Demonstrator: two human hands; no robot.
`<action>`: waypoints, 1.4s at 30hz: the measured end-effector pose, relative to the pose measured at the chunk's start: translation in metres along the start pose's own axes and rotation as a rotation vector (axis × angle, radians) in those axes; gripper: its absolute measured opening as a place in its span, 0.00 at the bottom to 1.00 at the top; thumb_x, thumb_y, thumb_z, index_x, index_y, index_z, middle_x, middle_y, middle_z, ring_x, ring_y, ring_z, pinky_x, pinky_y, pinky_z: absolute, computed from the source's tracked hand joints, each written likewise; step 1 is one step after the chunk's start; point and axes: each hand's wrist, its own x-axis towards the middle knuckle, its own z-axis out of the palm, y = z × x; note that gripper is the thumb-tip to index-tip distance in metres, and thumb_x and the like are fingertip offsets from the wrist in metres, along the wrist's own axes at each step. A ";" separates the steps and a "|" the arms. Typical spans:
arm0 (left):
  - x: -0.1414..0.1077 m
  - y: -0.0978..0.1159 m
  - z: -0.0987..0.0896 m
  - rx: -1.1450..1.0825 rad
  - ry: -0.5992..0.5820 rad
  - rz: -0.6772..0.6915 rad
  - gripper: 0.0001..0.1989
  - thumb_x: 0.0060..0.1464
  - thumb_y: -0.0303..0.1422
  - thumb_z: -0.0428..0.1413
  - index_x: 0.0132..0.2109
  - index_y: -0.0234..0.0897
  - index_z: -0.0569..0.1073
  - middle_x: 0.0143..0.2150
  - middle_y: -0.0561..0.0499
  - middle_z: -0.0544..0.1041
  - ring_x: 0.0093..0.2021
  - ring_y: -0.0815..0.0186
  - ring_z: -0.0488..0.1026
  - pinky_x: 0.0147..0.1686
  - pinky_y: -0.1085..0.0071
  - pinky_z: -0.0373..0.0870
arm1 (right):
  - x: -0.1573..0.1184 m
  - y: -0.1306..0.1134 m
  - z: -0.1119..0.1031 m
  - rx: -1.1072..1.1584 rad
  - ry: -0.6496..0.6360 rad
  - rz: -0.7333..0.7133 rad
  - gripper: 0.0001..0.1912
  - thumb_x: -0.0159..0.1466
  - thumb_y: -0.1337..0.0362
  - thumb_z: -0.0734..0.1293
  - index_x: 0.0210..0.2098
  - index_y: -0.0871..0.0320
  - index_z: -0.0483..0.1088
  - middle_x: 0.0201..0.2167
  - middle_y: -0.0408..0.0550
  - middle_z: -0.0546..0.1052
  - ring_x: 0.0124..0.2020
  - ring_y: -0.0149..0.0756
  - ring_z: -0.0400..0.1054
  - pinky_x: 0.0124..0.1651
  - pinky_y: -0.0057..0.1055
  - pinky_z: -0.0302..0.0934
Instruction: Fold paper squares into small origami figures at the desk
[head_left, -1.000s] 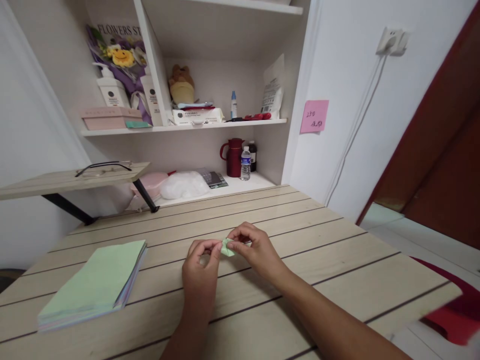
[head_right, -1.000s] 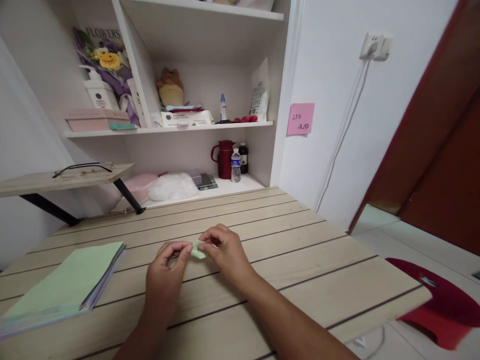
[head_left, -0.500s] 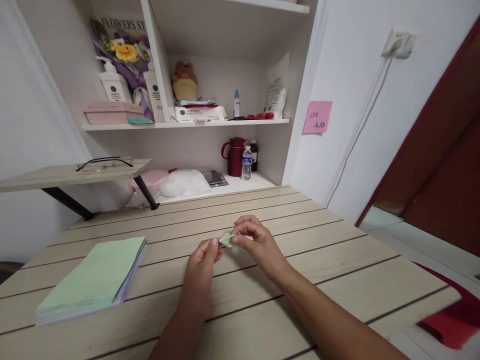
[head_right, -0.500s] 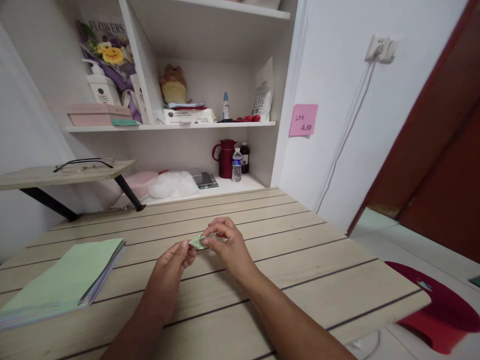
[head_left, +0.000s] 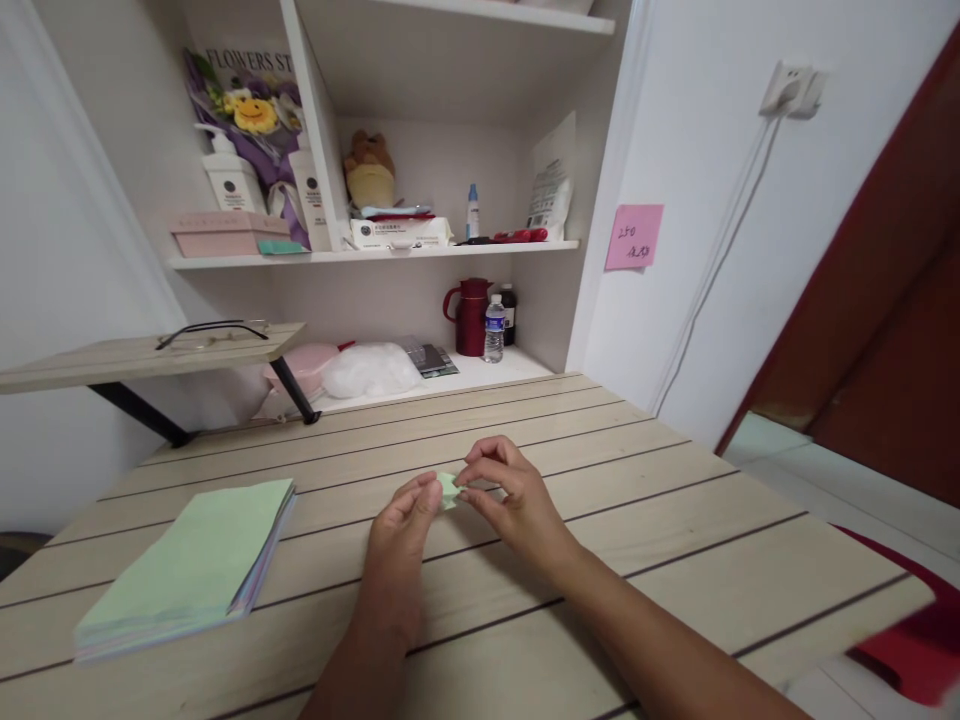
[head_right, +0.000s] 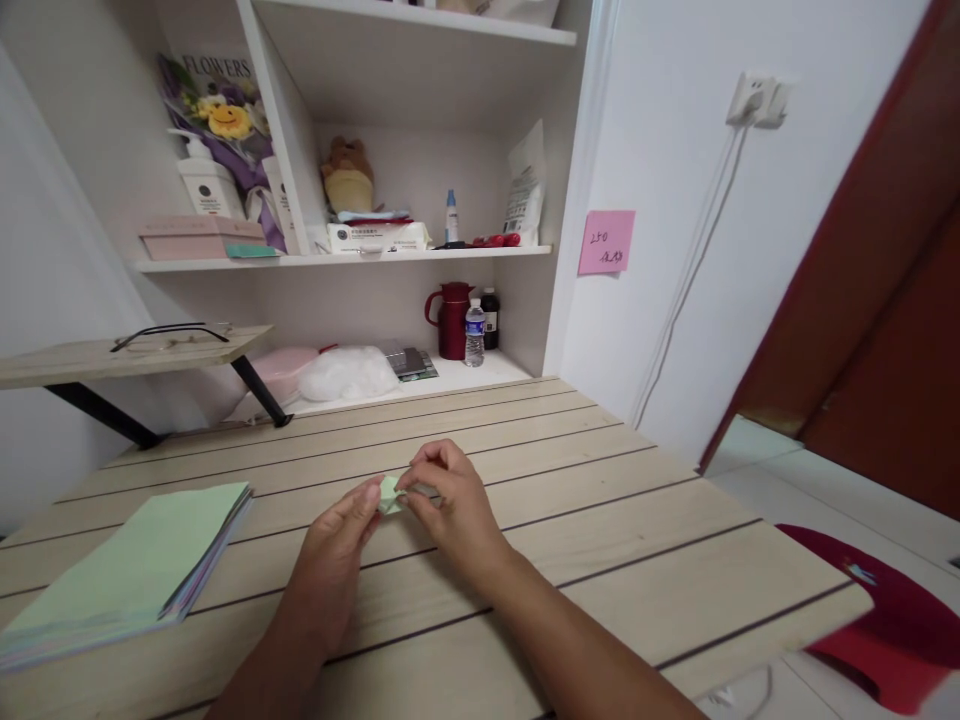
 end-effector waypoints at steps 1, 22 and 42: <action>0.001 0.000 -0.001 -0.044 -0.003 -0.026 0.19 0.48 0.43 0.65 0.42 0.32 0.80 0.49 0.42 0.79 0.53 0.57 0.72 0.56 0.61 0.65 | 0.000 -0.001 0.000 0.010 -0.003 0.002 0.05 0.60 0.67 0.69 0.34 0.51 0.77 0.41 0.49 0.67 0.46 0.41 0.65 0.48 0.37 0.61; 0.005 0.002 -0.001 -0.520 -0.081 -0.282 0.10 0.60 0.33 0.56 0.45 0.33 0.77 0.49 0.43 0.79 0.45 0.65 0.76 0.46 0.70 0.74 | 0.005 0.001 0.005 0.773 -0.069 0.495 0.31 0.47 0.64 0.78 0.50 0.52 0.69 0.38 0.40 0.69 0.27 0.26 0.68 0.33 0.29 0.66; -0.002 -0.005 0.003 -0.373 -0.155 -0.329 0.11 0.55 0.34 0.61 0.44 0.36 0.76 0.47 0.46 0.80 0.45 0.64 0.77 0.54 0.65 0.68 | -0.001 0.002 0.006 0.446 -0.119 0.334 0.10 0.62 0.63 0.66 0.43 0.55 0.66 0.25 0.37 0.67 0.24 0.29 0.64 0.28 0.27 0.61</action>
